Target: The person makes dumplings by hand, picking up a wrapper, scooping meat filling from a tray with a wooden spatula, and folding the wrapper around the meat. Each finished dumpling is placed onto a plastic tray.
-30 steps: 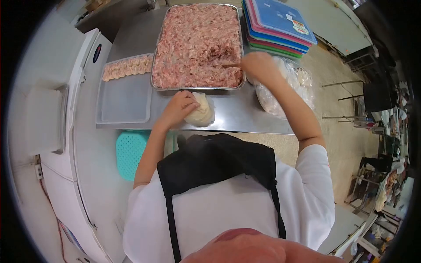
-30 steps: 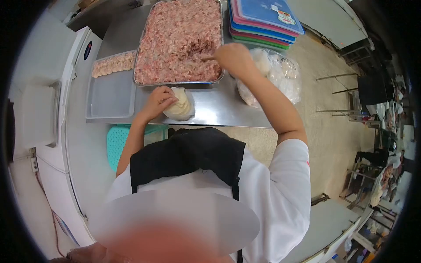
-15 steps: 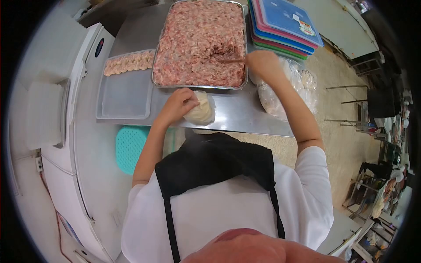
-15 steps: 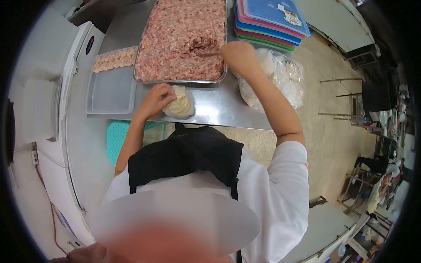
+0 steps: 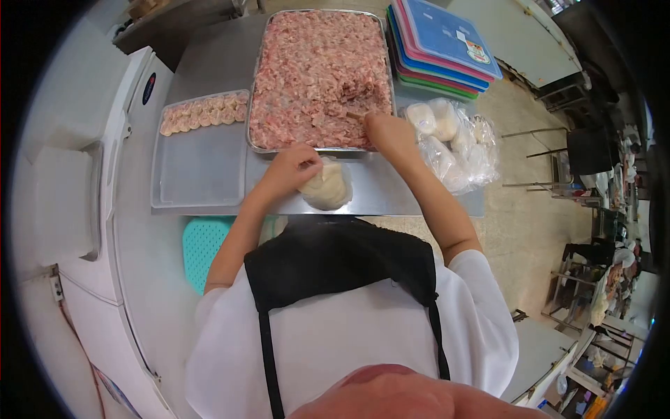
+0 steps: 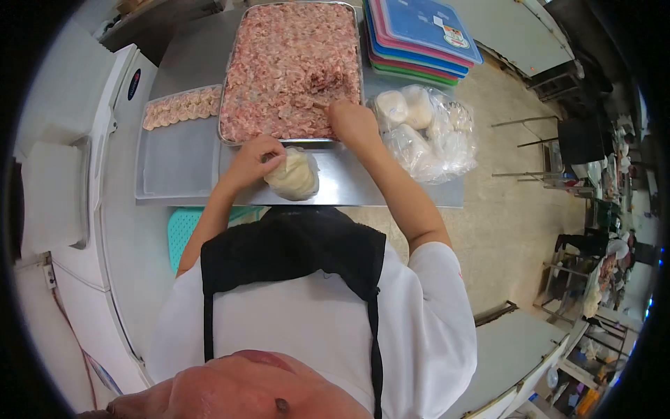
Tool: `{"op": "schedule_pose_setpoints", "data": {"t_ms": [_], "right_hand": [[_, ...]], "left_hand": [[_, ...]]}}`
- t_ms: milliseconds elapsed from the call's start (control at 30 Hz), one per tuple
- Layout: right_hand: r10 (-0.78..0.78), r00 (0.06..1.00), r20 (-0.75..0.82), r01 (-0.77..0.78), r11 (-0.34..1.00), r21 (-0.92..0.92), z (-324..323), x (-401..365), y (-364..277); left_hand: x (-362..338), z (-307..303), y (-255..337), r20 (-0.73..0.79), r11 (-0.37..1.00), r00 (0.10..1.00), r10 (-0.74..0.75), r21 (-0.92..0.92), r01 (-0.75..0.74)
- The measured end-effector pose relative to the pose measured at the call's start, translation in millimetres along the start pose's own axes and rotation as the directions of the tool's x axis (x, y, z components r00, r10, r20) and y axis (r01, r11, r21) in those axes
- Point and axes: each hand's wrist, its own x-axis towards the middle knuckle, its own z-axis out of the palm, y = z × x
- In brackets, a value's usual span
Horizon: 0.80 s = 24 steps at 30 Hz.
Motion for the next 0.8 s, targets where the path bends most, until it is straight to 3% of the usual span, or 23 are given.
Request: {"op": "schedule_pose_setpoints", "data": {"t_ms": [133,167,267,367,467,500,567,633,667,767,800], "right_hand": [[0.034,0.999,-0.013,-0.034,0.999,0.035,10.8,-13.1,-2.8],[0.048,0.999,-0.006,-0.048,0.997,0.052,5.8,-17.1,-7.2],[0.128,0.990,0.061,-0.135,0.982,0.129,1.2,-27.2,-16.9],[0.194,0.970,0.145,-0.232,0.917,0.324,-0.4,-32.4,-11.8],[0.197,0.955,0.223,-0.281,0.844,0.458,-9.4,-33.0,14.6],[0.189,0.950,0.250,-0.291,0.825,0.484,-12.7,-28.7,23.5],[0.197,0.958,0.208,-0.245,0.940,0.237,-25.1,-15.0,33.0],[0.204,0.963,0.174,-0.205,0.979,-0.013,-31.3,-5.7,30.3],[0.152,0.979,0.135,-0.150,0.988,-0.028,-22.2,-5.9,25.2],[-0.013,0.997,0.075,0.018,0.998,-0.064,-3.2,-9.2,5.7],[0.008,0.998,0.066,-0.007,1.000,-0.019,-2.4,-13.3,-2.0]], "left_hand": [[1.4,19.0,6.0,0.053,0.920,0.959,0.278,0.274,-0.282],[0.6,17.5,11.7,0.101,0.924,0.973,0.209,0.306,-0.231],[2.3,19.4,-0.6,0.111,0.937,0.969,0.222,0.252,-0.244],[7.9,14.3,-9.8,0.091,0.985,0.986,0.142,0.083,-0.150],[5.8,-0.1,2.3,0.085,0.987,0.995,-0.053,-0.146,0.065],[5.4,-2.5,0.1,0.107,0.993,0.994,0.016,-0.117,-0.003],[6.0,-5.9,-4.3,0.159,0.988,0.976,0.150,-0.065,-0.141],[1.4,2.3,-0.4,0.154,0.951,0.950,0.270,0.113,-0.289],[-0.8,6.1,2.0,0.158,0.912,0.931,0.329,0.203,-0.357],[-1.8,10.3,-7.3,0.133,0.937,0.950,0.282,0.177,-0.302],[-1.4,11.7,-12.7,0.115,0.946,0.957,0.265,0.160,-0.281]]}}
